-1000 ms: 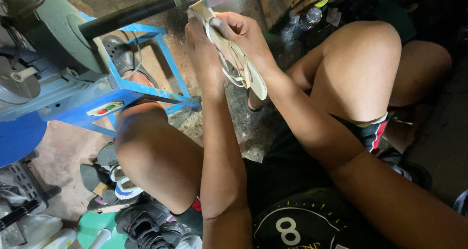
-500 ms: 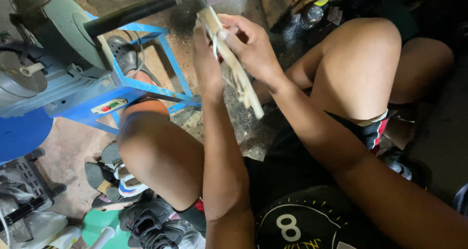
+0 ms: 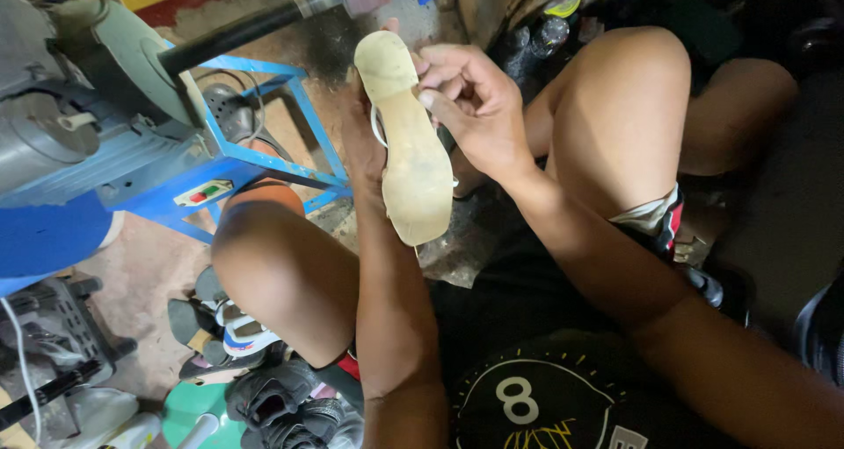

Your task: The person sits on the floor and uses a rotating grinding wheel to smooth the edges of several light-colored flip-flops. They hold the sandals against the spinning wheel, rotating them to grind different sides of the sole and strap.

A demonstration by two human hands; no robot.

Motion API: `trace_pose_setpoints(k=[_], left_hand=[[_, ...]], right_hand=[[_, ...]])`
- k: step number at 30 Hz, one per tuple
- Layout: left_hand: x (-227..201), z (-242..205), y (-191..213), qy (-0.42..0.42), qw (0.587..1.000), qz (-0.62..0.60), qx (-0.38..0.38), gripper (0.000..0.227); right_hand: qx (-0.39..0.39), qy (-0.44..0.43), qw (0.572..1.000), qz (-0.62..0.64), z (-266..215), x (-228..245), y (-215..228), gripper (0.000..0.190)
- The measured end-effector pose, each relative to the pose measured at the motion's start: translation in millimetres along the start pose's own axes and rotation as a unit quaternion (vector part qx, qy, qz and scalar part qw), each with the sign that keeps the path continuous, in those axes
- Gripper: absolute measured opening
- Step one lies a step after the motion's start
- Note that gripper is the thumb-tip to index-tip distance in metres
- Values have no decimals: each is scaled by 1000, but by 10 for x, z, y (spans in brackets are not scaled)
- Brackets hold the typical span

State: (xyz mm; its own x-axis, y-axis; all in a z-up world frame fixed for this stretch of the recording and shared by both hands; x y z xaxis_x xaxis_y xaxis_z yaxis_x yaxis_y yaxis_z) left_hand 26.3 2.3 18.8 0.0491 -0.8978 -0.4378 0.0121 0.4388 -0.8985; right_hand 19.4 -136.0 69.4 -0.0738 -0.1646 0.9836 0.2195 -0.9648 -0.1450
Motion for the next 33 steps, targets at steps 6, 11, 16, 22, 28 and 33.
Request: trace_pose_setpoints(k=[6, 11, 16, 22, 28, 33], left_hand=[[-172, -43, -331, -36, 999, 13, -11, 60], [-335, -94, -374, -133, 972, 186, 53, 62], [-328, -158, -422, -110, 989, 95, 28, 60], [-362, -164, -511, -113, 989, 90, 26, 59], [-406, -201, -521, -99, 986, 124, 52, 60], [-362, -244, -429, -64, 995, 54, 60, 61]], right_hand=[[33, 27, 998, -35, -149, 328, -46, 36], [23, 49, 996, -73, -179, 439, -110, 38], [-31, 85, 985, -149, -199, 463, -170, 33], [-10, 71, 994, -88, -207, 561, -197, 38], [-27, 75, 992, -97, -229, 529, -193, 28], [-41, 53, 995, -70, -201, 383, -166, 19]])
Point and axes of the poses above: each hand's wrist, its own z-axis towards the middle knuckle, its own y-axis out of the back of the hand, x = y × z, the point moved 2 cm from there along z, towards the middle knuckle, and after that the axes turned 11 degrees about -y, right-handed, at the moved point
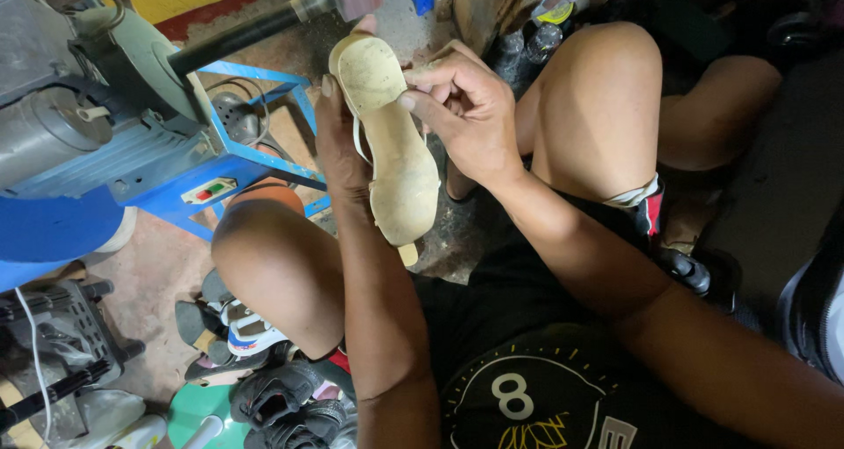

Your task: The person sits on the floor and uses a rotating grinding wheel to smooth the edges of several light-colored flip-flops. They hold the sandals against the spinning wheel, rotating them to grind different sides of the sole and strap.

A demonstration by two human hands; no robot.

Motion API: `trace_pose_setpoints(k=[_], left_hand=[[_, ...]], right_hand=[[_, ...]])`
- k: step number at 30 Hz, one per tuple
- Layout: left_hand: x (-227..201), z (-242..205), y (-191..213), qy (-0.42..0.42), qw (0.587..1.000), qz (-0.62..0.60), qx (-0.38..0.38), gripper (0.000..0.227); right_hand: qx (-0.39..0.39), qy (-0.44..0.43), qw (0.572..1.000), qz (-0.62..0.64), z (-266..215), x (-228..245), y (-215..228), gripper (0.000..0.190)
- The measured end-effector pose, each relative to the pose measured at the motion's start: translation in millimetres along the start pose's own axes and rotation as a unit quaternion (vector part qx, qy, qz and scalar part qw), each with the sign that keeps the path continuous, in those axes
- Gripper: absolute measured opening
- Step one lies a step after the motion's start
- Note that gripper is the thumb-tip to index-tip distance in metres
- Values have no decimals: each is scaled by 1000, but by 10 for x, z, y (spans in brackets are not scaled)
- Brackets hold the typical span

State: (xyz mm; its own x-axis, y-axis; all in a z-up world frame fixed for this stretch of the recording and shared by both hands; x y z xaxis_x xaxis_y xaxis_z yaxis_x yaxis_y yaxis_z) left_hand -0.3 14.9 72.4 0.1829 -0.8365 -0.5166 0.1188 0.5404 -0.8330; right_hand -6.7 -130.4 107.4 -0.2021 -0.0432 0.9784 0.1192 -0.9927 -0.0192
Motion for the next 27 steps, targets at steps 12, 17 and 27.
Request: trace_pose_setpoints(k=[12, 17, 27], left_hand=[[-23, 0, 401, -56, 931, 352, 77, 54], [-88, -84, 558, -103, 932, 331, 105, 60], [514, 191, 1229, 101, 920, 180, -333, 49]], right_hand=[[96, -369, 920, 90, 231, -492, -56, 42], [156, -346, 917, 122, 248, -764, -103, 56], [213, -303, 925, 85, 411, -1175, -190, 53]])
Point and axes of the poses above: each hand's wrist, its own z-axis towards the middle knuckle, its own y-axis out of the back of the hand, x = y × z, the point moved 2 cm from there along z, towards the middle knuckle, and after that the axes turned 11 degrees about -y, right-handed, at the moved point
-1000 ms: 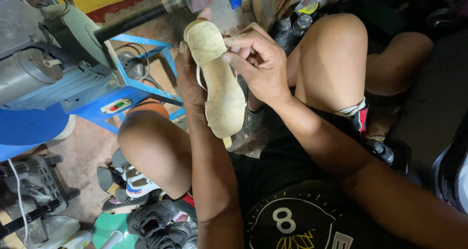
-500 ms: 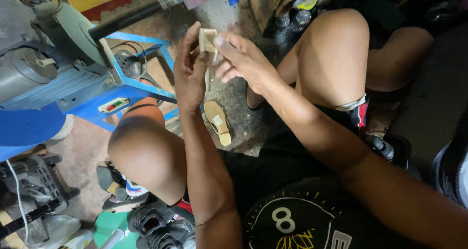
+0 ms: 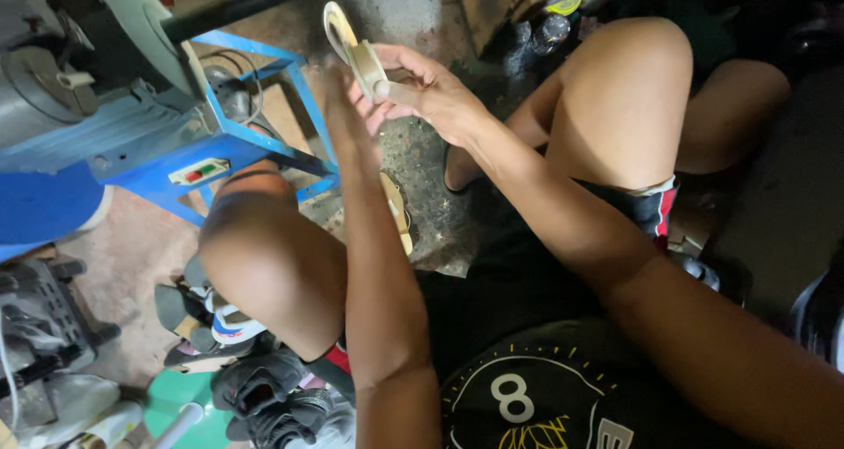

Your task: The person sits on the floor and uses a rotating grinding wheel to smooth the edges of several light-colored flip-flops. They hold the sandals against the spinning wheel, rotating them to grind different sides of the sole and strap.

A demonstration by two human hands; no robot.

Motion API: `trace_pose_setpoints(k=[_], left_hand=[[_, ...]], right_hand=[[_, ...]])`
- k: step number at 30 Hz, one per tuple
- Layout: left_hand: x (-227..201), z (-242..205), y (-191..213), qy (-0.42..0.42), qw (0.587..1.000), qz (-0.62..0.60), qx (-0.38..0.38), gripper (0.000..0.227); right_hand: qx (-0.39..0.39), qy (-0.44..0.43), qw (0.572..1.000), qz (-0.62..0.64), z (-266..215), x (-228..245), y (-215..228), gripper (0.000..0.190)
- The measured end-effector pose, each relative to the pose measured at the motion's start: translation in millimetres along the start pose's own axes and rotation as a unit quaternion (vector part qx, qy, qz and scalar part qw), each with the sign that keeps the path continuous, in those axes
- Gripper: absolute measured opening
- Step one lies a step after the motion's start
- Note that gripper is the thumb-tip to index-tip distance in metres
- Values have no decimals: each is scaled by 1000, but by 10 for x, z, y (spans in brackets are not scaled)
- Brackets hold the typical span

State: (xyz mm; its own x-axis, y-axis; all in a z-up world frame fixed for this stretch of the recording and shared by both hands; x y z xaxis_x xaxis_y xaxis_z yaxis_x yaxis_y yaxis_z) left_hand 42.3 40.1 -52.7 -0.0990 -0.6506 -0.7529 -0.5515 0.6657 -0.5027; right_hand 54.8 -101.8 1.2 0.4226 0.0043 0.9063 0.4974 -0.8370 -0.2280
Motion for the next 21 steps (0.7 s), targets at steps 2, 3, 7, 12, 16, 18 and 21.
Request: trace_pose_setpoints(k=[2, 3, 7, 12, 16, 18, 21], left_hand=[[29, 19, -78, -44, 994, -35, 89, 46], [31, 30, -123, -67, 987, -53, 134, 46], [24, 132, -267, -155, 975, -88, 136, 47], [13, 266, -384, -139, 985, -71, 70, 50], [-49, 291, -458, -167, 981, -67, 70, 60], [-71, 308, -488, -169, 981, -61, 69, 65], [-74, 363, -509, -150, 988, -35, 30, 67]], right_hand=[[28, 30, 998, 43, 50, -11, 34, 57], [41, 46, 996, 64, 74, -7, 55, 59], [43, 55, 996, 56, 184, 43, 141, 56], [12, 43, 998, 50, 393, 114, 130, 52], [13, 42, 997, 58, 462, 175, 142, 50], [15, 45, 997, 69, 470, 195, 146, 46], [1, 48, 998, 44, 500, 200, 147, 36]])
Point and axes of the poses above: each hand's wrist, its own z-axis towards the middle knuckle, its own y-axis out of the back of the hand, x = y × z, the point moved 2 cm from there along z, towards the middle knuckle, and after that the axes turned 11 degrees about -y, right-handed, at the moved point
